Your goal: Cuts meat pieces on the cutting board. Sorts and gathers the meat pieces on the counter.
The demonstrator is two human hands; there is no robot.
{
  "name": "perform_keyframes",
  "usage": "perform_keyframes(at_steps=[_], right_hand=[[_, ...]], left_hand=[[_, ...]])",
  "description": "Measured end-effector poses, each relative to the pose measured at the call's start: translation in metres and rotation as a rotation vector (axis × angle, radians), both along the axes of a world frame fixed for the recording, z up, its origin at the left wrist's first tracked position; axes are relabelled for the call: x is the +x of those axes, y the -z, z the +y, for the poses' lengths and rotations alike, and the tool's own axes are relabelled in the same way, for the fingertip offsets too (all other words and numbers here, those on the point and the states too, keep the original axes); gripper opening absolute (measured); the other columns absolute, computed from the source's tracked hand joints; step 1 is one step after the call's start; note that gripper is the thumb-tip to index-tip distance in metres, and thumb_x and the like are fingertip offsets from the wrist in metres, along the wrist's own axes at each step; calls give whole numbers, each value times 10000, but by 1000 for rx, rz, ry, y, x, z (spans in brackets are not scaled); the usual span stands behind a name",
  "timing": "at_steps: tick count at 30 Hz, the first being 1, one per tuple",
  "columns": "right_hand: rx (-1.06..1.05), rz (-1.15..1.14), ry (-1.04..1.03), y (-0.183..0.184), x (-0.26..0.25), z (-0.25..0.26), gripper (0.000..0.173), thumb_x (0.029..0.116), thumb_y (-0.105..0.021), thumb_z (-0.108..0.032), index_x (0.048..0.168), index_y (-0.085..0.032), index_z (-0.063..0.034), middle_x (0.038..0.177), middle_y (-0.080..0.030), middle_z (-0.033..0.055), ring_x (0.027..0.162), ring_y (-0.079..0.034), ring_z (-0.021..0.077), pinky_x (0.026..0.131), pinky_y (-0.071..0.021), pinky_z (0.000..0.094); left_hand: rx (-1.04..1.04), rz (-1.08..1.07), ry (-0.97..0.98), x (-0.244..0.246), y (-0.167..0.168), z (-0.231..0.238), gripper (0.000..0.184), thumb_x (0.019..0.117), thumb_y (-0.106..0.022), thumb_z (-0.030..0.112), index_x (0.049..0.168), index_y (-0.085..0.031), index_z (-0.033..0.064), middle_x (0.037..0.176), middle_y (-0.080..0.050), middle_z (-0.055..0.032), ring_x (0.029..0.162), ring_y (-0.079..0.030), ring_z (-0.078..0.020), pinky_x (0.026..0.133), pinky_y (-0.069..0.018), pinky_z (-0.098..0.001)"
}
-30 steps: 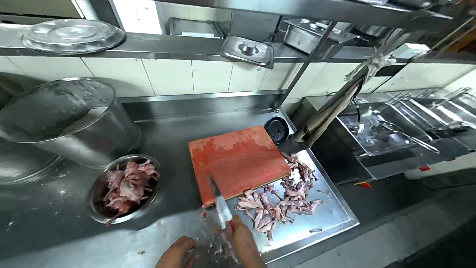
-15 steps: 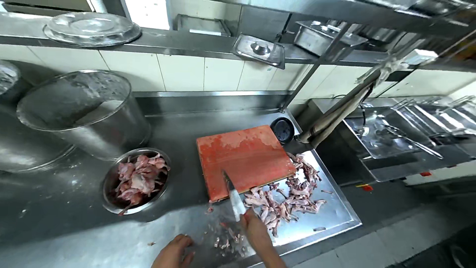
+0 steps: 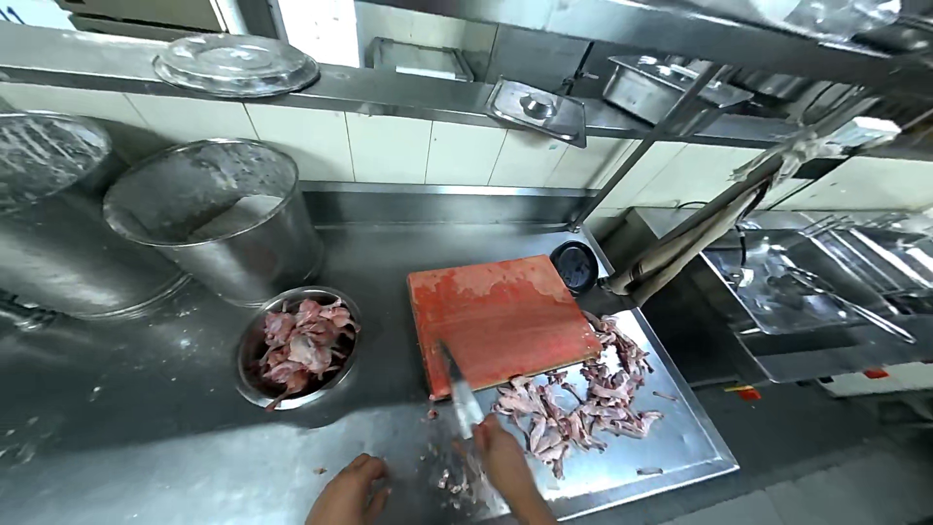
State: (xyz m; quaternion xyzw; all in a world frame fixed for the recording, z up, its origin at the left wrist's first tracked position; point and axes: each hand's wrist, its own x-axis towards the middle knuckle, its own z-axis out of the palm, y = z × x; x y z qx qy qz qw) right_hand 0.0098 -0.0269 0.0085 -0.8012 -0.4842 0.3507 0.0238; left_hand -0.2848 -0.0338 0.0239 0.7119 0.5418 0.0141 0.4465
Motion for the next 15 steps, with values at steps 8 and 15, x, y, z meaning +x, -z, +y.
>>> perform_keyframes(at_steps=[8, 15], right_hand=[[151, -152, 345, -3, 152, 54, 492, 1084, -454, -383, 1330, -587, 22, 1115, -691, 277, 1030, -688, 433, 901, -535, 633], [1, -87, -37, -7, 20, 60, 469, 1066, -436, -464, 1299, -596, -90, 1080, -724, 164, 1025, -718, 341, 889, -568, 559]], left_hand=[[26, -14, -66, -14, 1, -9, 361, 999, -642, 331, 1235, -707, 65, 1240, -690, -153, 1046, -711, -300, 945, -577, -510], [0, -15, -54, -11, 9, -17, 353, 1000, -639, 332, 1230, -704, 72, 1225, -696, -154, 1063, -706, -307, 956, -571, -517]])
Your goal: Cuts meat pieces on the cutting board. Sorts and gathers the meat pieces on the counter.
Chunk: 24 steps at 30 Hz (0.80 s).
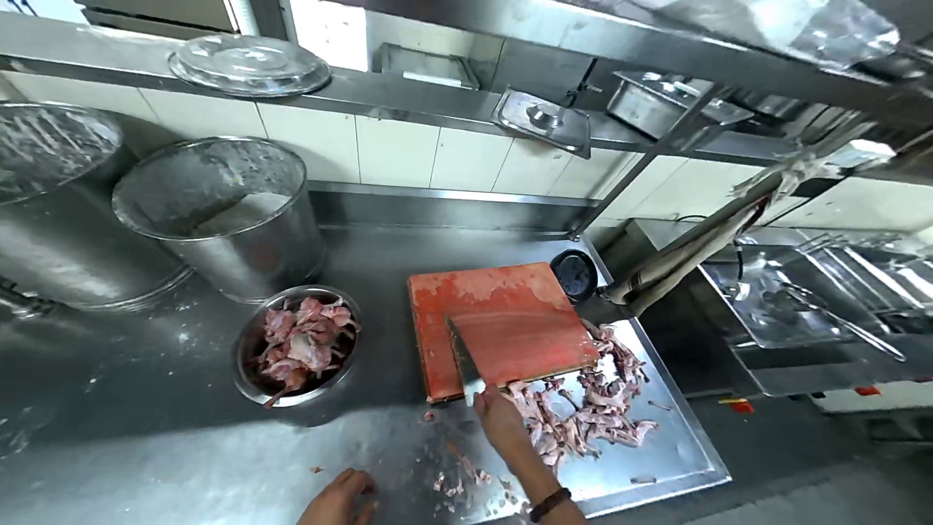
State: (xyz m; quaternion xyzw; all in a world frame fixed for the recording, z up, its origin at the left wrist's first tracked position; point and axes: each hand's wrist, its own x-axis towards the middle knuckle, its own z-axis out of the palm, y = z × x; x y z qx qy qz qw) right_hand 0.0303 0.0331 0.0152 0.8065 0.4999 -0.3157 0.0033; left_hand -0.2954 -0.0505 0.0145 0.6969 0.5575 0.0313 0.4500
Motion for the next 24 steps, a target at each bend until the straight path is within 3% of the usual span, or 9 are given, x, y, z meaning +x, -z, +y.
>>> perform_keyframes(at_steps=[3, 6, 9, 11, 13, 16, 20, 24], right_hand=[[148, 37, 185, 1, 78, 6, 488, 1094, -431, -400, 1349, -592, -16, 1117, -703, 246, 1021, -698, 404, 913, -544, 612], [158, -87, 321, 7, 133, 19, 513, 1088, -420, -425, 1327, -589, -4, 1098, -704, 246, 1016, -697, 404, 888, -540, 608], [76, -69, 206, -5, 64, 25, 499, 1057, -494, -426, 1362, -560, -38, 1108, -707, 221, 1023, -702, 391, 890, -557, 601], [-1, -89, 56, -9, 1, 19, 491, 1051, -475, -460, 1357, -553, -83, 1083, -724, 180, 1005, -723, 364, 864, -574, 582], [-49, -96, -59, -9, -25, 18, 463, 1049, -446, -469, 1332, -551, -117, 1058, -734, 154, 999, -733, 345, 839, -585, 563], [-17, -68, -123, -8, 9, 24, 491, 1064, -440, -465, 1364, -560, -95, 1115, -720, 190, 1052, -713, 372, 895, -563, 589], [103, -126, 83, 9, 84, 53, 490, 1065, -458, -450, 1327, -602, -61, 1100, -723, 205, 1034, -708, 392, 894, -553, 609], [-13, -121, -161, -4, 18, 36, 497, 1049, -478, -456, 1375, -570, -91, 1130, -720, 191, 1053, -711, 378, 901, -563, 593]], left_hand=[[28, 1, -5, 0, -3, 9, 349, 994, -641, 335, 1229, -710, 87, 1218, -693, -141, 1042, -709, -291, 940, -580, -507], [30, 14, -48, -8, -3, 8, 347, 988, -645, 336, 1229, -711, 95, 1229, -695, -126, 1020, -715, -276, 922, -586, -494], [23, 14, -87, -13, -2, 5, 337, 989, -649, 321, 1225, -713, 89, 1220, -698, -126, 996, -716, -278, 910, -587, -499], [5, 9, -88, -12, -1, -1, 343, 989, -653, 318, 1229, -710, 80, 1220, -698, -138, 1008, -716, -290, 921, -583, -504], [-4, 5, -69, -8, -1, -2, 353, 997, -645, 326, 1240, -702, 76, 1235, -692, -147, 1027, -716, -294, 937, -583, -505], [2, -3, -46, -5, -3, 2, 353, 1001, -638, 332, 1238, -702, 78, 1238, -689, -151, 1045, -711, -300, 943, -577, -517], [33, -3, -98, -10, -6, 0, 345, 993, -647, 325, 1231, -711, 84, 1237, -695, -140, 1052, -711, -294, 945, -577, -513], [17, 21, -130, -18, 1, -11, 344, 993, -639, 330, 1220, -713, 84, 1228, -699, -144, 1059, -711, -299, 946, -574, -521]])
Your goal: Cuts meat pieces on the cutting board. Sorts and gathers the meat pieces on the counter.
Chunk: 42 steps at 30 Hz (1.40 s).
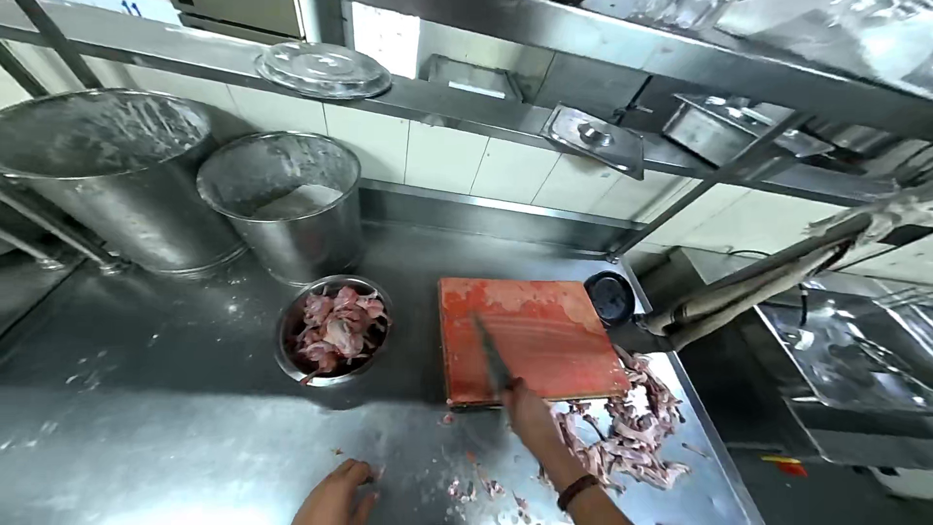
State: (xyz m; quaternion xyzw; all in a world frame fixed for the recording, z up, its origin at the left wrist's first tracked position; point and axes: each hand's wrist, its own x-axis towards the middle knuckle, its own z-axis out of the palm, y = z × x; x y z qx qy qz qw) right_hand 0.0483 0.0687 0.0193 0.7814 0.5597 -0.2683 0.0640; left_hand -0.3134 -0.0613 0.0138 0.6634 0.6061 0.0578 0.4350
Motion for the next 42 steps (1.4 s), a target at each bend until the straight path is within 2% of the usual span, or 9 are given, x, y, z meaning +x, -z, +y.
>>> perform_keyframes(at_steps=[5, 10, 14, 21, 26, 28, 32, 39, 42], right_hand=[[24, 29, -238, -11, -13, 10, 484, 1054, -460, -464, 1297, -627, -81, 1105, -719, 189, 1052, -708, 369, 895, -560, 590], [114, -50, -320, -32, 26, 117, 470, 1084, -406, -440, 1262, -629, -66, 1102, -712, 194, 1059, -697, 371, 917, -546, 588], [141, -57, -490, -10, 25, 175, 450, 1081, -434, -448, 1191, -648, -68, 1011, -706, 178, 983, -700, 356, 862, -556, 569], [80, 93, -707, -3, 69, 137, 461, 1067, -458, -420, 1199, -653, -24, 1054, -705, 182, 1007, -698, 339, 906, -554, 550], [152, 138, -734, -11, 60, 183, 398, 1072, -481, -361, 1209, -645, -25, 1002, -690, 183, 935, -686, 343, 849, -558, 554], [107, 126, -858, -15, 45, 172, 397, 1061, -494, -360, 1212, -655, -29, 1059, -701, 180, 993, -694, 343, 888, -562, 562], [-34, 67, -1103, -22, 38, 104, 442, 1034, -461, -456, 1142, -661, -77, 1040, -706, 166, 1008, -697, 357, 838, -551, 593], [131, 151, -935, -12, 44, 184, 382, 1064, -493, -352, 1154, -665, -24, 1021, -696, 177, 969, -693, 330, 877, -560, 536], [34, 82, -1040, -11, 43, 114, 451, 1043, -470, -437, 1222, -662, -70, 1079, -712, 175, 1022, -699, 354, 876, -560, 579]], left_hand=[[-25, 1, -38, 4, -3, -4, 346, 994, -641, 338, 1231, -711, 96, 1230, -691, -140, 1044, -709, -302, 936, -575, -528], [-4, 34, -205, 3, -8, -22, 331, 982, -645, 313, 1238, -713, 114, 1248, -690, -125, 1060, -706, -298, 939, -574, -525], [5, 54, -405, 13, -7, -55, 316, 974, -673, 273, 1219, -719, 77, 1212, -696, -172, 1021, -711, -334, 914, -578, -547], [-95, 48, -649, 100, -5, -108, 353, 997, -640, 304, 1246, -705, 63, 1252, -687, -186, 1052, -713, -334, 942, -576, -546], [-88, 43, -660, 174, -7, -120, 324, 994, -642, 300, 1214, -718, 75, 1238, -694, -175, 1055, -711, -337, 945, -570, -561], [-97, 51, -688, 196, -14, -125, 333, 992, -641, 310, 1218, -718, 78, 1230, -696, -171, 1052, -712, -330, 947, -569, -558], [-105, 43, -778, 215, -20, -145, 363, 1004, -632, 314, 1245, -700, 51, 1239, -684, -194, 1052, -709, -340, 945, -574, -547], [-126, 89, -822, 221, -16, -172, 364, 1003, -627, 319, 1232, -697, 46, 1226, -685, -198, 1027, -714, -341, 922, -580, -552], [-130, 90, -808, 223, -12, -169, 375, 1006, -625, 338, 1243, -695, 56, 1231, -689, -186, 1037, -714, -330, 933, -578, -541]])
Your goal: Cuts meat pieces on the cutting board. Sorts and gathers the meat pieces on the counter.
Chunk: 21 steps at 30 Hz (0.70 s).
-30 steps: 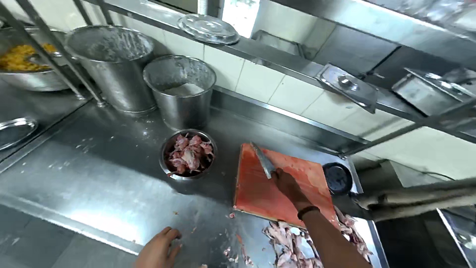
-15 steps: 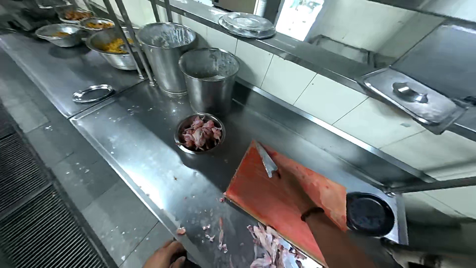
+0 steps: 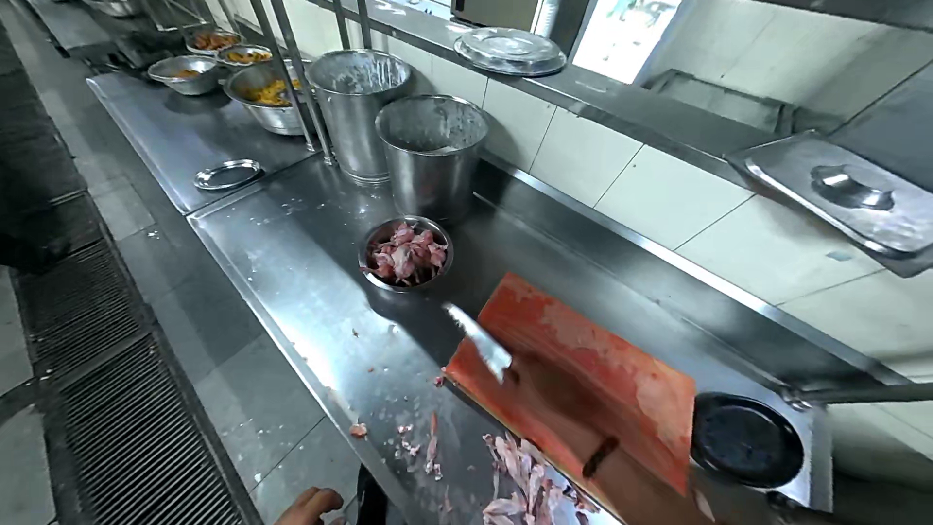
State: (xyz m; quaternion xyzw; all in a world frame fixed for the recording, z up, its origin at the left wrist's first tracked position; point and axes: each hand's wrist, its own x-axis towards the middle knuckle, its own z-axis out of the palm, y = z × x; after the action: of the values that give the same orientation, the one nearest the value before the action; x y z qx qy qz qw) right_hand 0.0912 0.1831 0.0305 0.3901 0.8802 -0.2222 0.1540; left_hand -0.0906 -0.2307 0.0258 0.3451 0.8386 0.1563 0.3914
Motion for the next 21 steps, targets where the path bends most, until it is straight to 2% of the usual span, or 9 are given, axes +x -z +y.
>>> perform_keyframes(at_steps=[2, 4, 7, 9, 11, 16, 17, 19, 21], right_hand=[[-74, -50, -75, 4, 7, -41, 483, 1047, -445, -492, 1260, -628, -98, 1076, -710, 176, 1028, -702, 367, 859, -563, 595], [-103, -10, -37, 7, 15, -43, 466, 1047, -456, -484, 1250, -633, -104, 1071, -714, 163, 1030, -704, 351, 873, -564, 581], [4, 184, 229, 13, 36, 12, 433, 1051, -491, -409, 1232, -656, -52, 1057, -713, 159, 993, -703, 317, 893, -571, 544], [73, 191, 333, 12, 49, 48, 418, 1070, -467, -371, 1217, -650, -26, 1014, -703, 171, 947, -700, 324, 862, -570, 542], [98, 144, 371, 8, 49, 52, 417, 1071, -462, -372, 1188, -658, -23, 996, -700, 174, 938, -697, 330, 851, -564, 541], [-4, -36, 269, 5, 42, -57, 503, 1061, -427, -482, 1272, -633, -74, 1129, -714, 175, 1065, -704, 357, 892, -566, 578], [-39, -54, 263, 7, 43, -70, 505, 1064, -410, -497, 1255, -639, -90, 1108, -726, 171, 1047, -716, 357, 869, -572, 584], [-65, -20, 272, 12, 53, -72, 495, 1065, -405, -501, 1221, -648, -100, 1085, -727, 154, 1030, -719, 335, 867, -574, 569], [-11, 118, 390, 14, 73, -57, 483, 1058, -461, -460, 1237, -662, -59, 1096, -719, 168, 1042, -705, 335, 916, -561, 559]], left_hand=[[15, -10, 2, 3, 0, 5, 376, 1008, -625, 336, 1248, -693, 55, 1231, -690, -184, 1049, -712, -327, 946, -574, -538], [33, -14, 6, 5, -2, 10, 371, 1008, -625, 328, 1244, -694, 50, 1227, -691, -187, 1053, -711, -328, 950, -572, -539], [46, -7, 21, 2, -6, 11, 361, 1005, -628, 318, 1237, -697, 50, 1226, -689, -189, 1042, -713, -331, 935, -579, -539], [38, 3, 19, 0, -9, 9, 350, 1002, -636, 305, 1230, -702, 48, 1224, -692, -188, 1031, -716, -332, 924, -582, -539], [27, 5, 29, -1, -11, 10, 353, 1005, -634, 301, 1237, -697, 42, 1240, -686, -195, 1045, -713, -339, 931, -580, -540], [25, -17, 70, 4, -8, 23, 363, 1007, -631, 318, 1249, -696, 55, 1251, -684, -187, 1062, -711, -330, 950, -576, -534], [30, -17, 83, 5, -6, 27, 368, 1007, -630, 325, 1251, -696, 58, 1252, -684, -183, 1059, -712, -327, 950, -578, -532], [25, -20, 124, 5, -5, 34, 378, 1006, -629, 340, 1260, -695, 68, 1255, -685, -176, 1065, -710, -324, 961, -572, -533], [32, -11, 156, 0, -8, 41, 377, 1004, -631, 340, 1254, -699, 68, 1245, -691, -175, 1057, -712, -326, 956, -571, -542]])
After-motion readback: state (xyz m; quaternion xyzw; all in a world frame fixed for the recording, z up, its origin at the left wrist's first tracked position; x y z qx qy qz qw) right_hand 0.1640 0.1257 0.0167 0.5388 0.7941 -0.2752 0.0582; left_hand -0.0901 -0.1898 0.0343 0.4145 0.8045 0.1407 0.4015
